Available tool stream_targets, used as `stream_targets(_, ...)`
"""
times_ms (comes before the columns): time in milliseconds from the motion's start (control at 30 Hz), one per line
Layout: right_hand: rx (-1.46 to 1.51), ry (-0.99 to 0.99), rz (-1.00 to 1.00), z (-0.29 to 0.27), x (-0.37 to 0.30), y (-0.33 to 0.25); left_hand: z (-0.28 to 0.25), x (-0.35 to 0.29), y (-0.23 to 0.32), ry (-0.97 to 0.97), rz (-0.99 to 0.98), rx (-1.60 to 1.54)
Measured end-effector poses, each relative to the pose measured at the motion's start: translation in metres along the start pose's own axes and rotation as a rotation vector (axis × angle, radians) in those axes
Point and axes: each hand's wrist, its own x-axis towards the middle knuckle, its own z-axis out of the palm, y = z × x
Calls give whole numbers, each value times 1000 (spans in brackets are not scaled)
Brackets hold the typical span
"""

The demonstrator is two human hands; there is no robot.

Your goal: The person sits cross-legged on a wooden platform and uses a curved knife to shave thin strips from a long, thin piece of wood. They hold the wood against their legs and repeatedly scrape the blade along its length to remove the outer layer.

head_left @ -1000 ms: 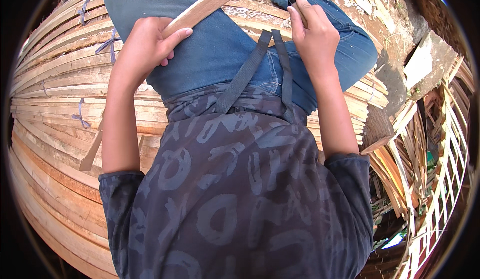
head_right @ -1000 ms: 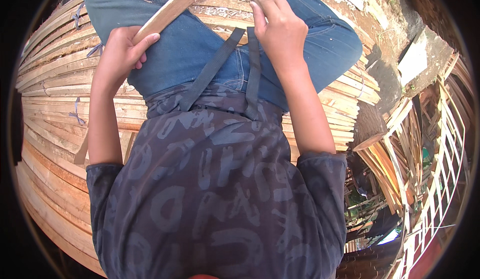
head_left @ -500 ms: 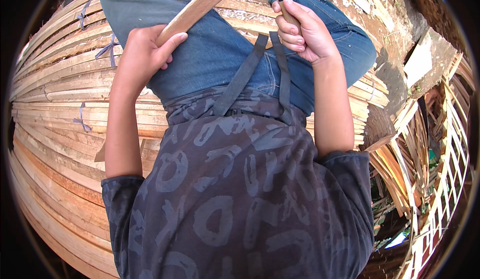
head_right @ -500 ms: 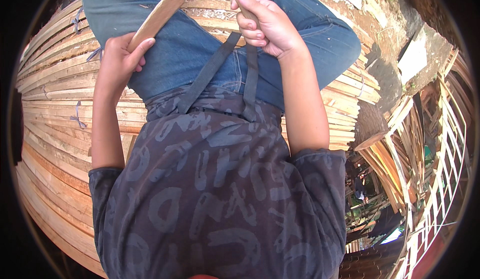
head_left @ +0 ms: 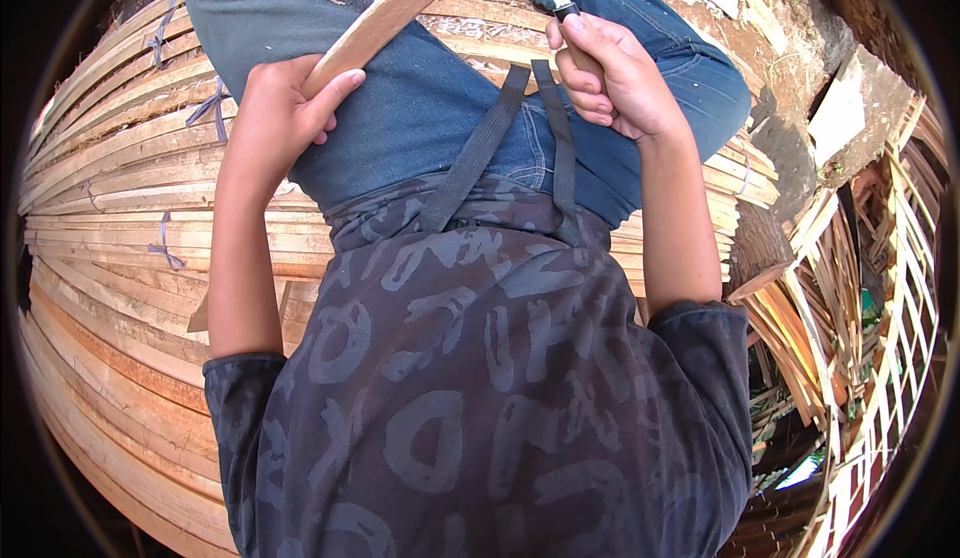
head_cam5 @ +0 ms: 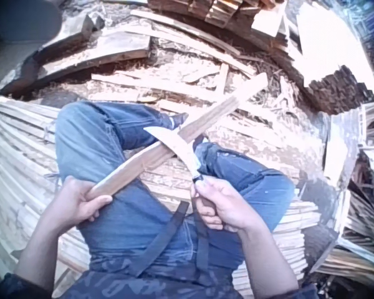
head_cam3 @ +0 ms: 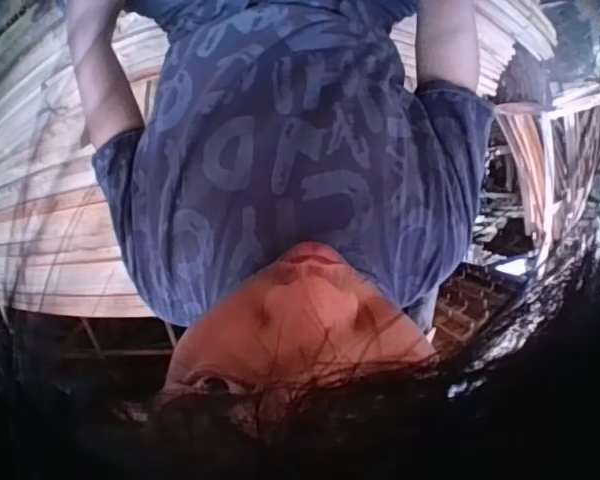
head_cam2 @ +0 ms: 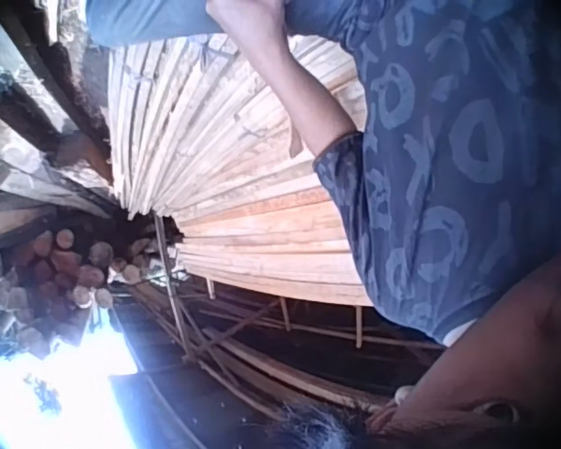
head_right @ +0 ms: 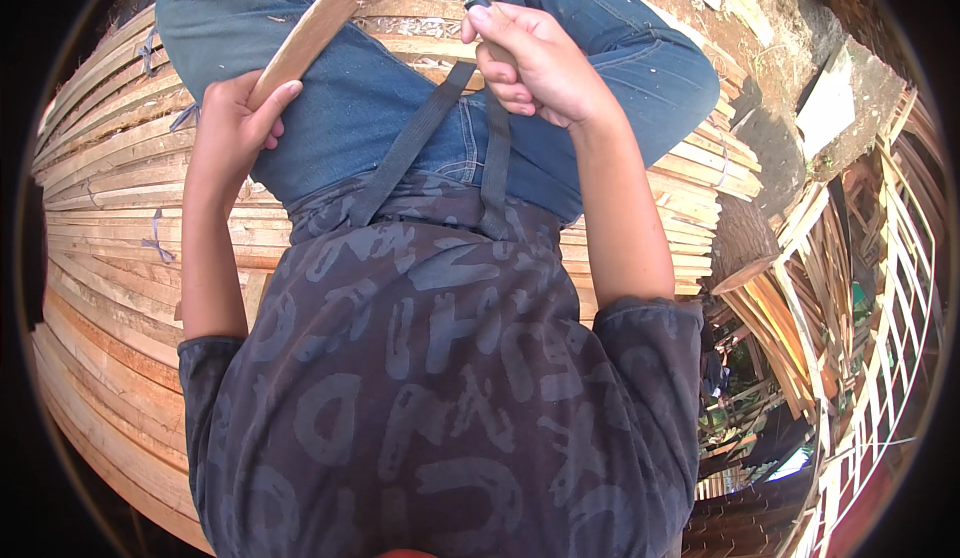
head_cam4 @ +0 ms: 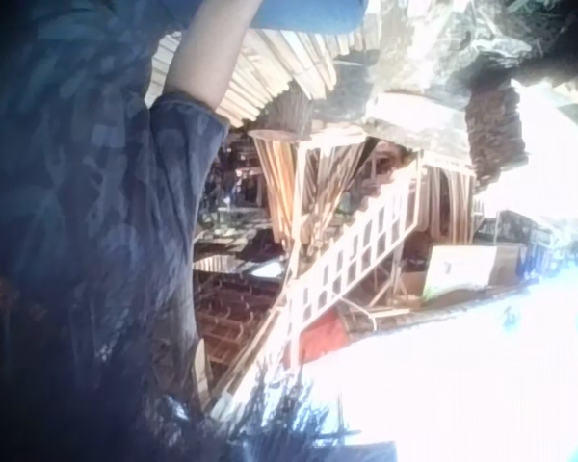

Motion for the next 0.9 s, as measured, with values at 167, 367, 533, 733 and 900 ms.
stream_targets(167, 265, 28, -93, -11, 10, 9, -2, 2, -6, -20, 26, 7)
stream_targets(367, 610, -11, -316, -66, 7, -11, -2, -1, -1, -13, 9, 17)
stream_targets(533, 461, -233, -121, -33, -6, -3, 1, -1, 3, 9, -22, -5)
stream_targets(733, 277, -106, 19, 4, 13, 28, 4, -2, -5, 63, 40, 44)
stream_targets(900, -259, 307, -245, -8, 18, 32, 10, -8, -20, 220, 212, 287)
